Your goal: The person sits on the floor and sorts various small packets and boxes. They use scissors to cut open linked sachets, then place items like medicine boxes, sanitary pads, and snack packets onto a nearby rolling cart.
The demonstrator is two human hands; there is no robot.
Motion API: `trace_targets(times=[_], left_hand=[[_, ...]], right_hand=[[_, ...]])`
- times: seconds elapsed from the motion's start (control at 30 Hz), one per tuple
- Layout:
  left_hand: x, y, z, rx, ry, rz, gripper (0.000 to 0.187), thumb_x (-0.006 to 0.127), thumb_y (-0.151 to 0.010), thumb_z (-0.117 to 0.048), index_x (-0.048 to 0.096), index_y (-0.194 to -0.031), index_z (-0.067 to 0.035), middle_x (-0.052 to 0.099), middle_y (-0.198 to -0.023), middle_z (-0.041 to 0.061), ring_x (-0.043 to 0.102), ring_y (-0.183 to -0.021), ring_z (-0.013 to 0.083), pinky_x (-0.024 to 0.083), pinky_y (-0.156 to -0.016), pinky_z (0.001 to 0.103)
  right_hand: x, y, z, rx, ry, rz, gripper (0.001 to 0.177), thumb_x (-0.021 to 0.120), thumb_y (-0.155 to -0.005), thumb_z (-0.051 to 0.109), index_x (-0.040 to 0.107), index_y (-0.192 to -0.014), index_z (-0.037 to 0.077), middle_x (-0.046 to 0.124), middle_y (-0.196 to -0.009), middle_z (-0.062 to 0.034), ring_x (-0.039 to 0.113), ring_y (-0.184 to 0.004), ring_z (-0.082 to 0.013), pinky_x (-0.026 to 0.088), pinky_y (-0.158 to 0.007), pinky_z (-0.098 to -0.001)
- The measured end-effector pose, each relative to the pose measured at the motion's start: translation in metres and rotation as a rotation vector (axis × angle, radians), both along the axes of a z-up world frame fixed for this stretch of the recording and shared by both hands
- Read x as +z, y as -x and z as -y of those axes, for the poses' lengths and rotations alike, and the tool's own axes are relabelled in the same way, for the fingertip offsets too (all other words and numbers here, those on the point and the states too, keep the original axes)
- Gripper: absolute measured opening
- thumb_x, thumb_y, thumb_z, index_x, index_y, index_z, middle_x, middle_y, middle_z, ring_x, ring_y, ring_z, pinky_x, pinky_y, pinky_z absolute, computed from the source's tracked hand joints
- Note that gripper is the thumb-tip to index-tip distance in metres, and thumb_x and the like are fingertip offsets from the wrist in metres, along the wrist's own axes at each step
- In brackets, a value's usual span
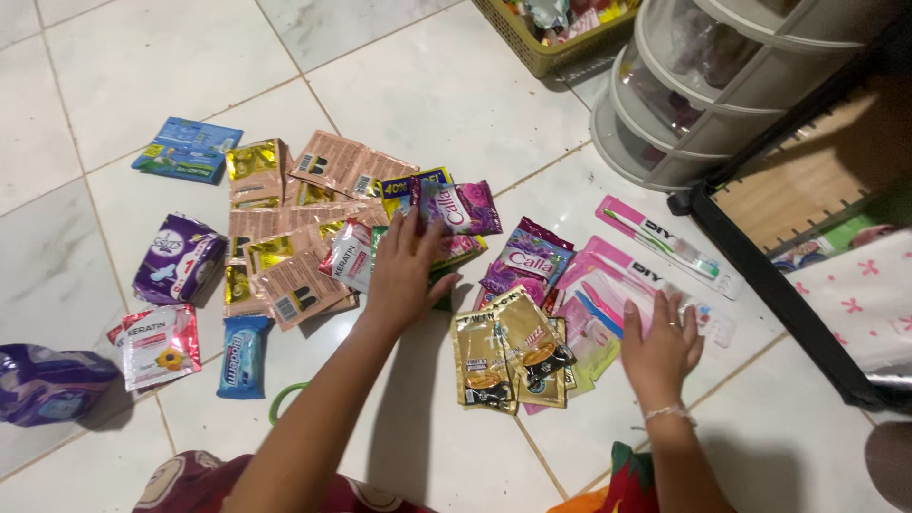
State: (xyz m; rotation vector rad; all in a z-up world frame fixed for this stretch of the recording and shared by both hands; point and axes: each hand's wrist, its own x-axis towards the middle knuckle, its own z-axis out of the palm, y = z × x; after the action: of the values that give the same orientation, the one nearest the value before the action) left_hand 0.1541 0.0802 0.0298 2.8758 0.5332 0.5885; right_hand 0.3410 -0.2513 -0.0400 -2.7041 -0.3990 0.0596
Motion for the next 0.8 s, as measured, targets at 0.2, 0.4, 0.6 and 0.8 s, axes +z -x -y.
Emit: trace_targets(times=[0.2, 0.4, 0.6, 0.8], left_hand=[[-0.041, 0.003, 0.015, 0.122, -0.051, -0.104, 0.076, 0.066, -0.089, -0.054, 0.044, -0.151, -0.017, 0.034, -0.153, 0.033, 0.029, -0.142, 0.0552, 0.032, -0.111, 0.063], [-0.054, 0.037, 0.039, 0.120, -0.057, -0.049, 0.062, 0.070, -0.092, -0.043, 0.054, -0.147, -0.018, 0.049, -0.148, 0.032, 0.043, -0.138, 0.0518, 0.039, -0.111, 0.060], [-0.017, 0.068, 0.034, -0.076, 0.288, -0.217, 0.064, 0.079, -0.083, -0.030, 0.056, -0.140, -0.016, 0.047, -0.147, 0.028, 0.039, -0.137, 0.0521, 0.035, -0.109, 0.056], [0.010, 0.125, 0.018, -0.091, 0.333, 0.086, 0.060, 0.076, -0.084, -0.024, 0.056, -0.138, -0.004, 0.056, -0.141, 0.025, 0.050, -0.133, 0.0423, 0.039, -0.111, 0.049]], right_hand=[[0.058, 0.083, -0.079, 0.455, -0.034, 0.268, 0.077, 0.042, -0.106, 0.059, 0.036, -0.152, -0.002, 0.024, -0.167, -0.0233, 0.018, -0.157, -0.0383, 0.015, -0.127, -0.0572], [0.093, 0.140, -0.101, 0.676, 0.327, 0.020, 0.077, 0.049, -0.091, 0.061, 0.029, -0.160, 0.034, 0.008, -0.172, -0.0013, 0.005, -0.157, -0.0345, 0.008, -0.115, -0.0666], [0.102, 0.137, -0.072, 0.508, 0.375, -0.203, 0.073, 0.057, -0.093, 0.053, 0.028, -0.159, 0.040, 0.011, -0.170, 0.0086, 0.006, -0.157, -0.0217, 0.009, -0.121, -0.0634], [0.100, 0.151, -0.054, 0.375, 0.397, -0.154, 0.068, 0.068, -0.090, 0.039, 0.040, -0.153, 0.034, 0.016, -0.168, 0.0016, 0.010, -0.157, -0.0269, 0.011, -0.123, -0.0629]])
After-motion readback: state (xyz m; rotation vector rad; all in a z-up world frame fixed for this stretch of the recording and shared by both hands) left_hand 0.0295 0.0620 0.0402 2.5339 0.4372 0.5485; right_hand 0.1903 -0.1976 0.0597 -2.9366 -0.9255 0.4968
